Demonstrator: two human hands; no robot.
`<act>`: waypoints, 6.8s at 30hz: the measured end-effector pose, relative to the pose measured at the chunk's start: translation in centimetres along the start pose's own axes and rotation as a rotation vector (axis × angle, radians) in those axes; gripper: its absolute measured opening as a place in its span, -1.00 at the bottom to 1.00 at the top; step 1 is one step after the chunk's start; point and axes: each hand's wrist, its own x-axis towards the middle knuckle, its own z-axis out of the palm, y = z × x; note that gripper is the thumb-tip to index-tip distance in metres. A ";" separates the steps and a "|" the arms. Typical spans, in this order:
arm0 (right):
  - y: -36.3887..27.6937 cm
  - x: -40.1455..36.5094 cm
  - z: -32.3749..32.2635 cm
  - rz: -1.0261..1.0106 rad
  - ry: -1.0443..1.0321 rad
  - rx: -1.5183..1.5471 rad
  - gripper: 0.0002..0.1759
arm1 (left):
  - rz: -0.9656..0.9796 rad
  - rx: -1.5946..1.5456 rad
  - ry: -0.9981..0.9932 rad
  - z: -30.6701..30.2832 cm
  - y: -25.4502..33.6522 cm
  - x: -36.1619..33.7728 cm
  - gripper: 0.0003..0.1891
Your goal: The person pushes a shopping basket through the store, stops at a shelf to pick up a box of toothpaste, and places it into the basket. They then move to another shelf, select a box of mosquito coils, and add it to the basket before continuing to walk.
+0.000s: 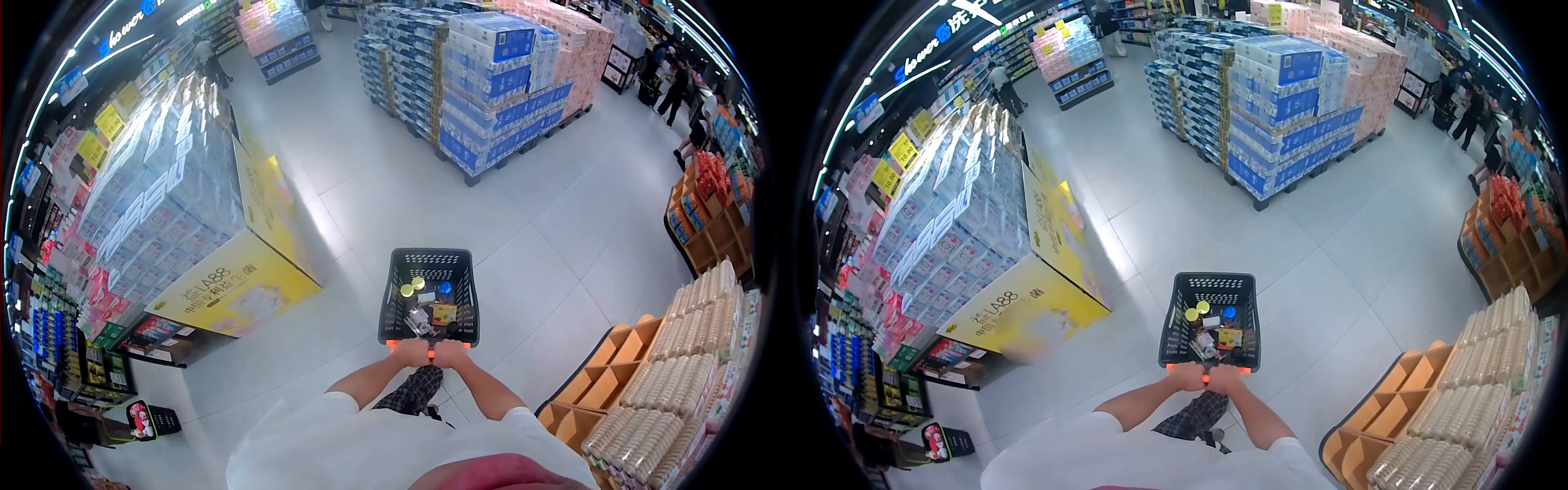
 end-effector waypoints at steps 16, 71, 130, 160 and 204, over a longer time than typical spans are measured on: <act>7.6 17.0 -11.8 -0.104 -0.103 -0.141 -0.67 | -0.083 -0.146 0.135 -10.0 -6.3 15.1 -0.67; 9.1 77.7 -61.2 -0.338 -0.180 -0.238 -0.70 | -0.293 -0.248 0.283 -58.3 -43.5 56.5 -0.64; -2.5 137.4 -100.9 -0.467 -0.216 -0.311 -0.69 | -0.358 -0.355 0.279 -102.0 -90.3 87.0 -0.63; -9.8 170.2 -115.9 -0.647 -0.253 -0.475 -0.68 | -0.493 -0.530 0.497 -120.3 -113.1 98.8 -0.64; -38.9 211.6 -135.0 -0.918 -0.496 -0.767 -0.70 | -0.935 -0.696 0.356 -143.9 -154.6 105.4 -0.63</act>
